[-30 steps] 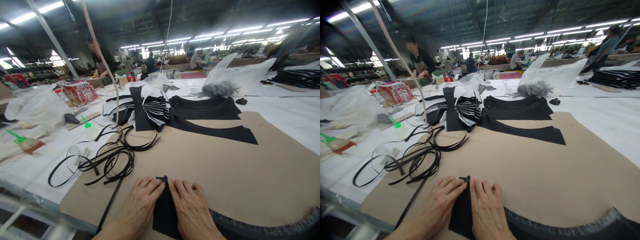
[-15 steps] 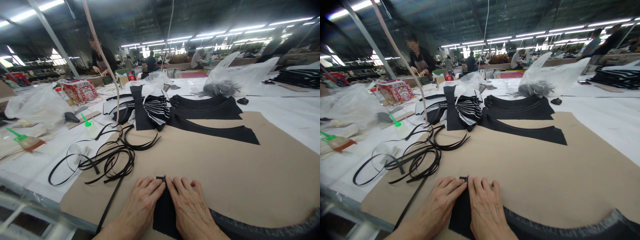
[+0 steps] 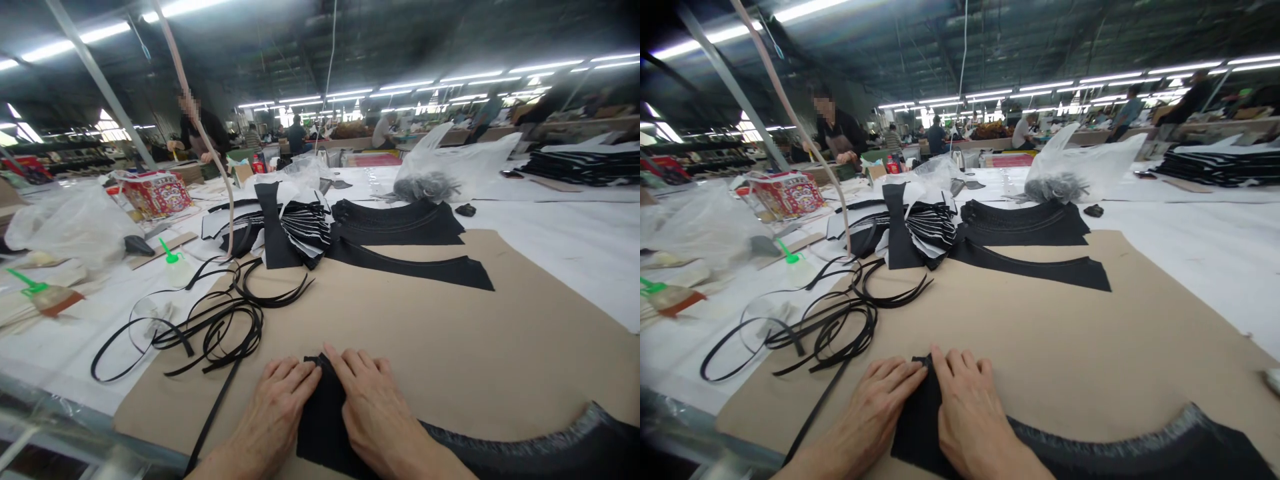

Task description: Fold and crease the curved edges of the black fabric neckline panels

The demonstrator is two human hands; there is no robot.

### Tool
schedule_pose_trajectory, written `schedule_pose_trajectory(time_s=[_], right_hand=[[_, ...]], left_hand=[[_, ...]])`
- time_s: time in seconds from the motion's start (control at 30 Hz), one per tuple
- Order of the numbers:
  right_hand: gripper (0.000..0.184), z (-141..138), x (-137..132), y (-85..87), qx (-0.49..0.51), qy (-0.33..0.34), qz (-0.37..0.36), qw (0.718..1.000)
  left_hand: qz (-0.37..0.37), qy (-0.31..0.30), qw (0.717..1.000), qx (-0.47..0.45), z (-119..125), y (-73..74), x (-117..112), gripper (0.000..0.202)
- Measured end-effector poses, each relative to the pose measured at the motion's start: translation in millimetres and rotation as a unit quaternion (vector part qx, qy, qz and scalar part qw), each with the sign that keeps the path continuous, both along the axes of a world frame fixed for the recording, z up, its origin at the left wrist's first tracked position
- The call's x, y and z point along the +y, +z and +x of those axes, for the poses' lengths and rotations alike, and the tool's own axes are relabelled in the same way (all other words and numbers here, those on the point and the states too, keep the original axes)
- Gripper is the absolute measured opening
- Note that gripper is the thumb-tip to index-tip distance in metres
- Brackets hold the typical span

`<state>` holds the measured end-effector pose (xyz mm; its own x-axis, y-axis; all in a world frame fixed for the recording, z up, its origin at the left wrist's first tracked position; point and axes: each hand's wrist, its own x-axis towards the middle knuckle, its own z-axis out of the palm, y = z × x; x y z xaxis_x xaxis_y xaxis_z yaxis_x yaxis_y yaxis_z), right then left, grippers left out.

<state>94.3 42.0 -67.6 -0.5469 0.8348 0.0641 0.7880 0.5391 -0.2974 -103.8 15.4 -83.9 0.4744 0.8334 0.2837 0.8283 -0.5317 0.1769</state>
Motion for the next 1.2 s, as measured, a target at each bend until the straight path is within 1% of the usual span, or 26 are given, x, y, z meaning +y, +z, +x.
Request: schedule_pose_trajectory(time_s=[0.07, 0.13, 0.27, 0.33, 0.43, 0.5, 0.57, 0.63, 0.7, 0.8, 1.0, 1.2], right_hand=[[0.066, 8.7, 1.1, 11.8, 0.018, -0.017, -0.042, 0.999], [0.057, 17.5, -1.3, 17.0, 0.027, -0.037, -0.066, 0.997], [0.036, 27.5, -8.4, 17.8, 0.041, -0.052, -0.086, 0.994], [0.027, 28.5, -9.2, 17.7, 0.048, -0.058, -0.086, 0.993], [0.021, 28.7, -7.2, 18.0, 0.049, -0.065, -0.093, 0.992], [0.02, 29.5, -5.8, 17.7, 0.044, -0.065, -0.097, 0.992], [0.02, 31.0, -5.6, 17.0, 0.039, -0.07, -0.098, 0.992], [0.019, 33.2, -6.1, 16.6, 0.039, -0.077, -0.098, 0.991], [0.016, 35.5, -6.9, 17.2, 0.041, -0.077, -0.096, 0.992], [0.015, 38.2, -6.9, 18.9, 0.051, -0.074, -0.093, 0.992], [0.016, 40.0, -5.1, 15.4, 0.07, -0.079, -0.098, 0.99], [0.021, 45.1, -8.8, 8.9, 0.097, -0.087, -0.108, 0.986]], left_hand=[[-0.014, 0.004, 1.0, -0.015, 0.9, 2.0, -0.1, 0.048], [-0.037, 0.014, 0.999, -0.031, 2.6, 5.1, 0.5, 0.045], [-0.073, 0.051, 0.995, -0.035, 9.1, 15.0, 5.9, 0.035], [-0.07, 0.075, 0.994, -0.024, 14.5, 20.7, 9.7, 0.031], [-0.045, 0.109, 0.993, -0.011, 26.7, 28.6, 13.6, 0.025], [-0.045, 0.089, 0.995, -0.013, 37.6, 32.8, 14.6, 0.028], [-0.08, 0.036, 0.996, -0.02, 48.8, 35.7, 15.6, 0.036], [-0.124, -0.004, 0.992, -0.022, 57.4, 37.2, 17.9, 0.036], [-0.148, -0.011, 0.989, -0.017, 61.6, 37.8, 21.8, 0.03], [-0.165, -0.01, 0.986, -0.015, 61.8, 38.0, 28.4, 0.026], [-0.178, -0.066, 0.981, -0.027, 63.1, 36.7, 35.9, 0.035], [-0.184, -0.08, 0.98, -0.012, 66.6, 37.4, 40.1, 0.034]])
